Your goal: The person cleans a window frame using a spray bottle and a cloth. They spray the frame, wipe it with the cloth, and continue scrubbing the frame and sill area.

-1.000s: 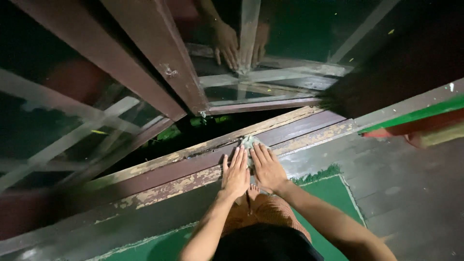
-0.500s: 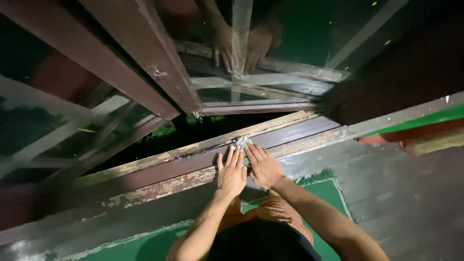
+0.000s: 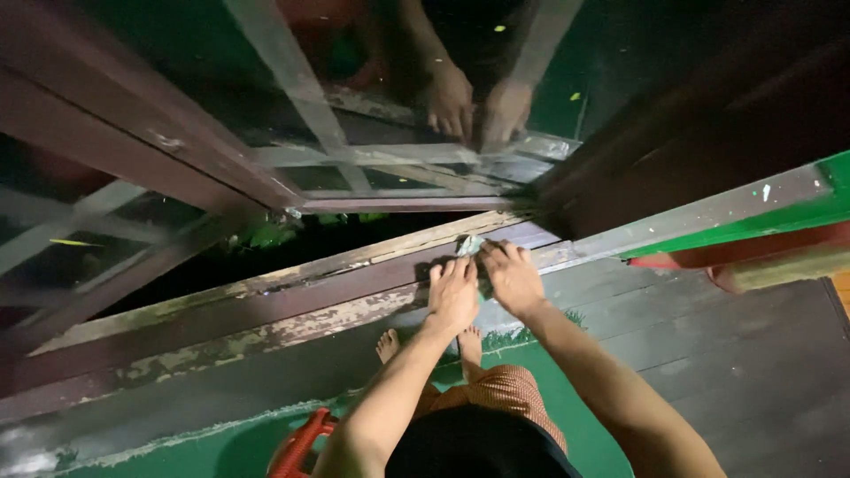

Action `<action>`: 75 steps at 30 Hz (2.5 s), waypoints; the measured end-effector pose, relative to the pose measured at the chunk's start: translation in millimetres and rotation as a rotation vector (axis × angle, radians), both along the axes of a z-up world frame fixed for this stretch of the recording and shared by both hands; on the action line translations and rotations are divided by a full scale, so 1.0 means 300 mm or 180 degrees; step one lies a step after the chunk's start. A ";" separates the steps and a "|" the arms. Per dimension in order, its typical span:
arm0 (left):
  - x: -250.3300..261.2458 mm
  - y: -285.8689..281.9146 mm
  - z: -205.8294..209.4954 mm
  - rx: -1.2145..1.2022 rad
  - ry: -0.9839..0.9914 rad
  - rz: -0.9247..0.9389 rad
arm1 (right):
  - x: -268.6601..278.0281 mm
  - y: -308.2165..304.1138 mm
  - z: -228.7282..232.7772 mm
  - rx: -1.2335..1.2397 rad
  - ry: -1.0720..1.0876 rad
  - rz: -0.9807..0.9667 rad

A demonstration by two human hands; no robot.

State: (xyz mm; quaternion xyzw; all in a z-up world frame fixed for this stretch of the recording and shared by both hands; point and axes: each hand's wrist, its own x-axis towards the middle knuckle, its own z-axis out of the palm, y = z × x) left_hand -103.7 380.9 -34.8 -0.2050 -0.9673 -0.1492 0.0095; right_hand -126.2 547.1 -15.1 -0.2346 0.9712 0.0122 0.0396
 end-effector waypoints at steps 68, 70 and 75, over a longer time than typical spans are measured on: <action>-0.139 0.325 -0.102 0.0049 -0.0743 0.0310 | -0.161 0.266 -0.048 0.0127 -0.0888 -0.0992; -0.127 0.278 -0.081 0.0039 -0.0779 0.0283 | -0.150 0.233 -0.047 0.0106 -0.0855 -0.0955; -0.079 0.093 -0.018 0.0070 -0.0567 0.0560 | -0.121 0.040 0.019 -0.0415 -0.0599 -0.0675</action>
